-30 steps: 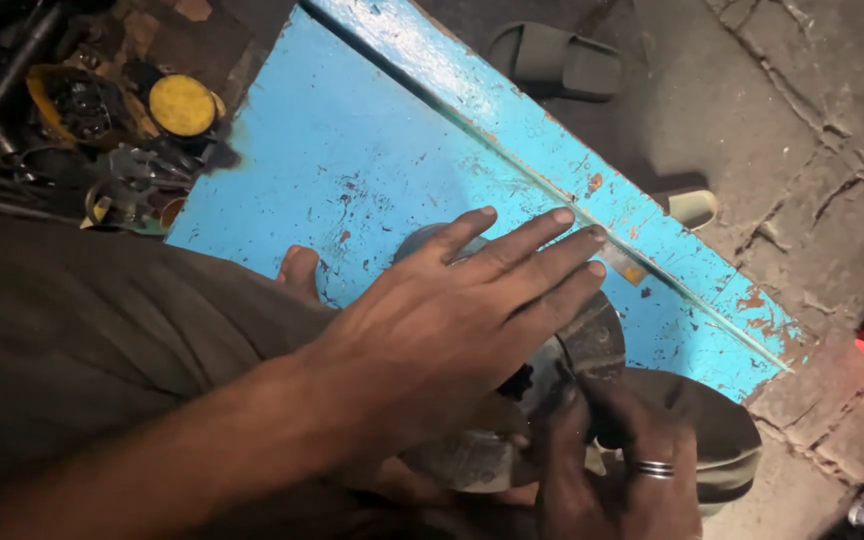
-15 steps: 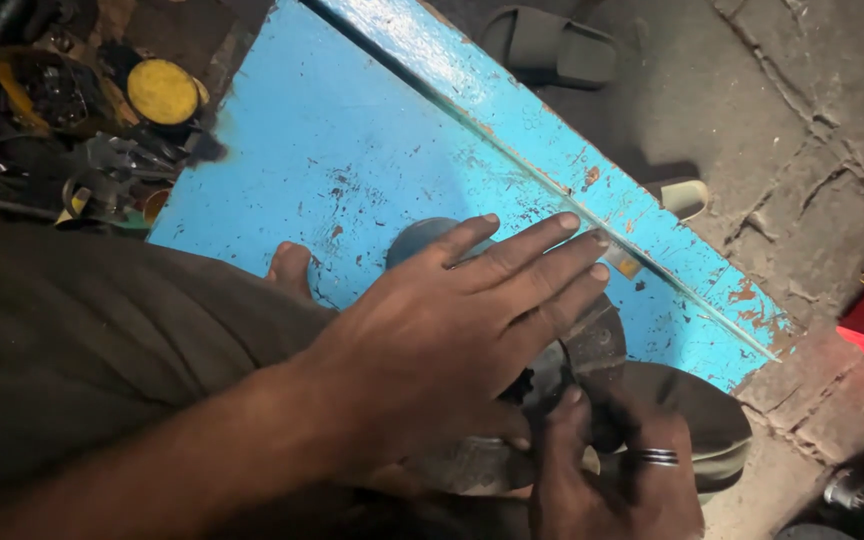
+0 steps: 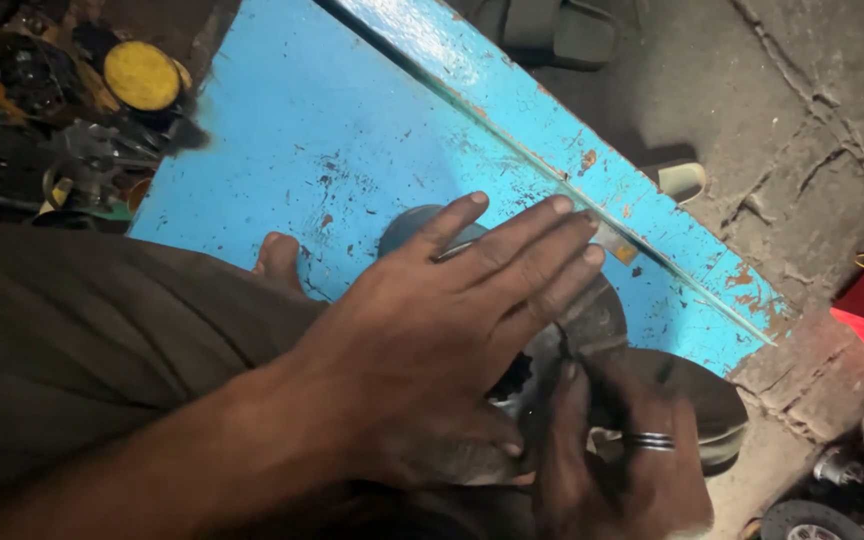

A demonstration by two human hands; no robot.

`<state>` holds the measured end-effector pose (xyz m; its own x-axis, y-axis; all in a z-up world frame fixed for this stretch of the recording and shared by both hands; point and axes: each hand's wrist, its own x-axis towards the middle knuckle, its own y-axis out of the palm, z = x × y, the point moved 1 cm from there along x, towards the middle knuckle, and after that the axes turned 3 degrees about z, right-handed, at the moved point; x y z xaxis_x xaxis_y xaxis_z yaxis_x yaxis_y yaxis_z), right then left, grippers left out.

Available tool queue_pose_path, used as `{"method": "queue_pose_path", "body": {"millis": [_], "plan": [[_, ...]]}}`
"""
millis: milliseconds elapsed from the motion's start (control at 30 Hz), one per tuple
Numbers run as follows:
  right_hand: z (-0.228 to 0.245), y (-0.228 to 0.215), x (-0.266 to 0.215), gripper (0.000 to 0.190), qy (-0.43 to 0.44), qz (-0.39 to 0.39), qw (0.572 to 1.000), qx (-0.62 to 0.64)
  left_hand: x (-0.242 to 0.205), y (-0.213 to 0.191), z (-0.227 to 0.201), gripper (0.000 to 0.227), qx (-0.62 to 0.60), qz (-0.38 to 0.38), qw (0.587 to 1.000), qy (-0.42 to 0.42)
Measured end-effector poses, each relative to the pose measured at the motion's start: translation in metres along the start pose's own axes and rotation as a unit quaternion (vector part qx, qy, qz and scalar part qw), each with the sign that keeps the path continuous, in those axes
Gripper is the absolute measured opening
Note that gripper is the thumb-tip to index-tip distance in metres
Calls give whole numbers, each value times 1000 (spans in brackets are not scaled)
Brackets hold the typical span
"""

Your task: The person inserts small metal pins into the holes of a clutch disc and then fits a metal plate over them. They then flip the assembly over and press down on the center of the disc.

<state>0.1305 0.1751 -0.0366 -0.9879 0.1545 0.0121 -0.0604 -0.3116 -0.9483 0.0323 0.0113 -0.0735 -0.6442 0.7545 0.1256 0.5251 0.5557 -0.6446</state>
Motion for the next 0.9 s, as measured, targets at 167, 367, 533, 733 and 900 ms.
{"method": "queue_pose_path", "body": {"millis": [167,367,533,733,900], "plan": [[-1,0,1,18,13,20,1000,-16,0,-1,-3,110,15,-5,1000,-12],[16,-8,5,14,13,-45,999,-3,3,-3,-11,110,54,-9,998,-17],[-1,-10,-6,16,40,11,999,15,4,-2,-9,99,46,-10,999,-22],[17,-4,10,14,-20,-71,997,9,4,1,-11,109,75,-29,997,-20],[0,-11,0,19,-50,-26,998,4,2,-1,-10,110,55,-33,997,-31]]}}
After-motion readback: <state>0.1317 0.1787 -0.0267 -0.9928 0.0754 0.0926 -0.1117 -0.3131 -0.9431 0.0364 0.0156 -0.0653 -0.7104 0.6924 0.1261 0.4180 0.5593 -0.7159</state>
